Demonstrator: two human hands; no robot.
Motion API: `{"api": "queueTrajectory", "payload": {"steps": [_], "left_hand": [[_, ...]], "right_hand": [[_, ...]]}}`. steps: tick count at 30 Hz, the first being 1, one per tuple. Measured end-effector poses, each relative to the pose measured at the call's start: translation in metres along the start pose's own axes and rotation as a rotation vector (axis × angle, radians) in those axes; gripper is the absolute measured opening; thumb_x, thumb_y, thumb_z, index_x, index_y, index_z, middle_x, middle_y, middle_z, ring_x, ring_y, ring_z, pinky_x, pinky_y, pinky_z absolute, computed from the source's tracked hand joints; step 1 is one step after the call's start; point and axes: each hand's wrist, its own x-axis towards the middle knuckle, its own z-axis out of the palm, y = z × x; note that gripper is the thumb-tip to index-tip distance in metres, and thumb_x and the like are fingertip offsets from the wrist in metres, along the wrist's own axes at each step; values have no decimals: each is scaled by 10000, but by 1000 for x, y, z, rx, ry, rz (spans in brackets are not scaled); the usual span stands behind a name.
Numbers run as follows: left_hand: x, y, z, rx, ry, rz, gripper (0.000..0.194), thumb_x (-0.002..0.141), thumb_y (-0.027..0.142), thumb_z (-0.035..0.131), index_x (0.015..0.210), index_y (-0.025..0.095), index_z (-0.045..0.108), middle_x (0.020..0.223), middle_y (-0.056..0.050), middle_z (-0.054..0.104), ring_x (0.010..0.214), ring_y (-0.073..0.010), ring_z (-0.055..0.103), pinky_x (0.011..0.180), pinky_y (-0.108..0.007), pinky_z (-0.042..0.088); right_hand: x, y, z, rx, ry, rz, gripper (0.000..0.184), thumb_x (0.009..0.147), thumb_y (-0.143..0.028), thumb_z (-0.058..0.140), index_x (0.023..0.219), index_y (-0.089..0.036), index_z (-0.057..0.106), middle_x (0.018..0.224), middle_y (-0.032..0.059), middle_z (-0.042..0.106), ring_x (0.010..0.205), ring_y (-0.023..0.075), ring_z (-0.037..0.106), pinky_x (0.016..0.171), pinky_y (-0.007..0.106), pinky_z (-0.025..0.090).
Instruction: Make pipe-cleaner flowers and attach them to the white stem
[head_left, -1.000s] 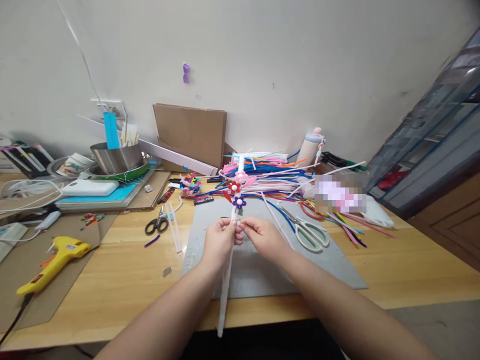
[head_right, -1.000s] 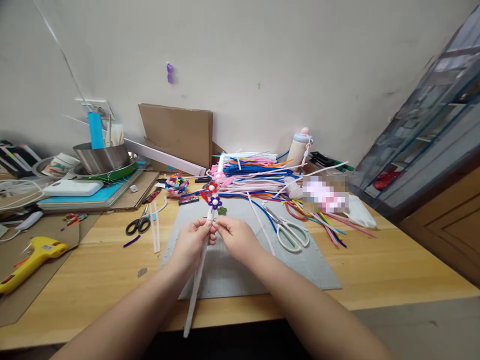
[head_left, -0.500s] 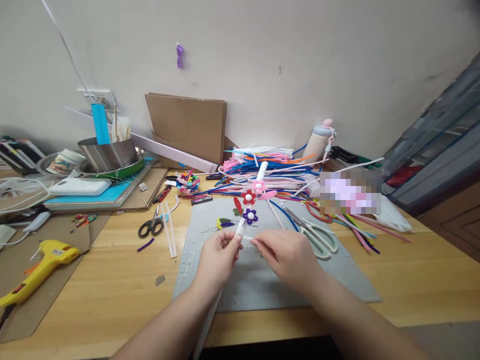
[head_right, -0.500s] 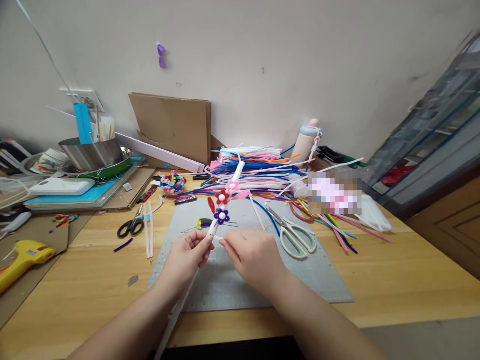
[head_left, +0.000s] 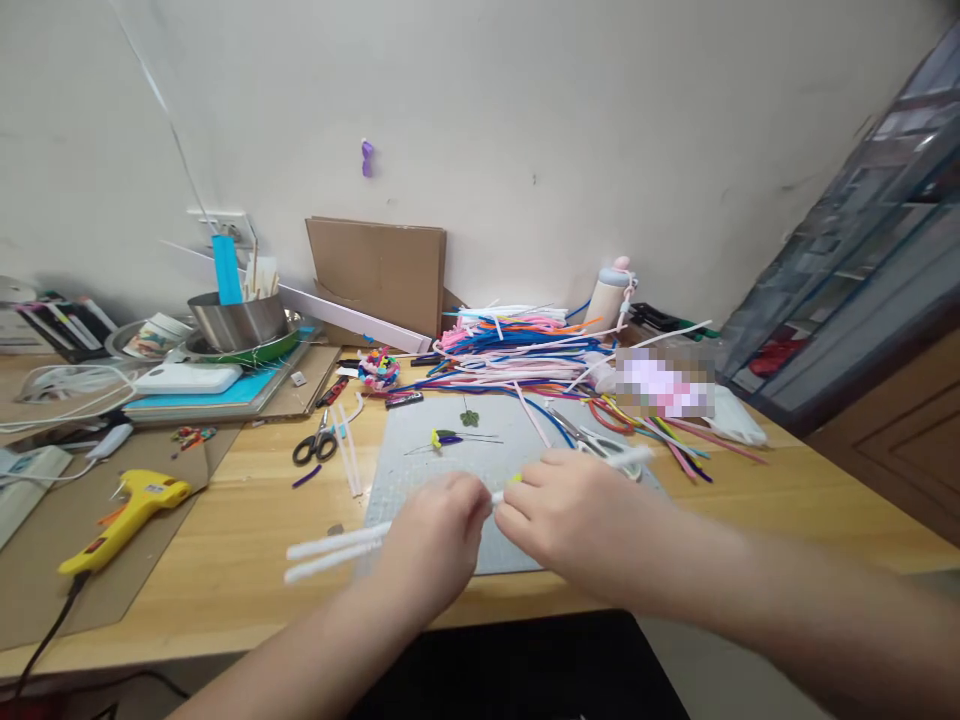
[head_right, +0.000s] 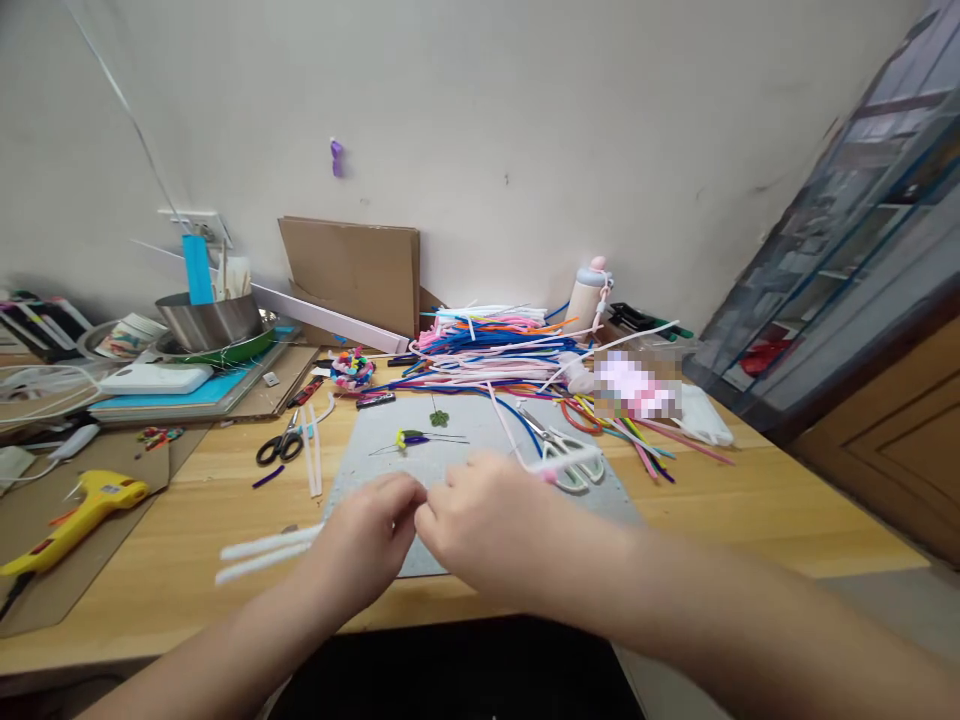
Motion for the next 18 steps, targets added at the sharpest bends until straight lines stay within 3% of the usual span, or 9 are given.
{"api": "queueTrajectory", "payload": {"steps": [2,4,6,8,11,14,18], "left_hand": [[-8,10,-10,48,-86,160,175,796,139,433,720,187,583,750,-55,610,730,-184,542,643,-296,380],[-13,17,-19,-30,-139,251,159,811,148,439,760,189,585,781,-56,620,745,-173,545,662,-287,391],[-16,21,-26,-184,-116,214,108,811,186,481,760,186,576,753,-43,613,710,-153,538,648,-269,397],[-16,21,-28,-382,-24,75,79,790,237,537,740,181,563,698,-26,586,636,-131,511,587,-247,387],[-10,19,-24,-699,156,-132,121,756,277,584,718,174,534,625,7,534,560,-100,452,517,-217,348],[-1,13,-13,-877,300,-226,144,737,280,608,700,162,535,578,29,508,512,-73,404,488,-196,314],[13,2,-2,-1021,351,-326,172,705,293,645,716,142,565,556,37,496,472,-52,368,452,-185,276]], "right_hand": [[11,17,-15,106,-103,-117,152,696,-59,535,667,-188,610,590,8,609,532,131,486,511,273,268],[19,37,-22,348,-196,-147,152,743,-118,548,687,-223,642,634,-28,631,561,109,510,522,244,297],[23,53,-19,666,-228,-98,130,797,-204,533,764,-228,656,684,-38,637,601,92,528,549,219,345],[23,58,-8,966,-242,-15,152,819,-266,510,819,-190,642,688,-21,617,606,88,526,559,210,376],[18,47,17,1194,-143,184,217,824,-342,488,813,-157,600,612,-18,546,550,89,480,516,216,365],[16,28,41,1298,8,325,257,860,-367,429,786,-159,562,483,-63,412,458,71,384,483,210,332],[22,17,67,1406,205,389,232,862,-360,450,773,-163,534,490,-64,417,454,63,359,464,204,291]]}}
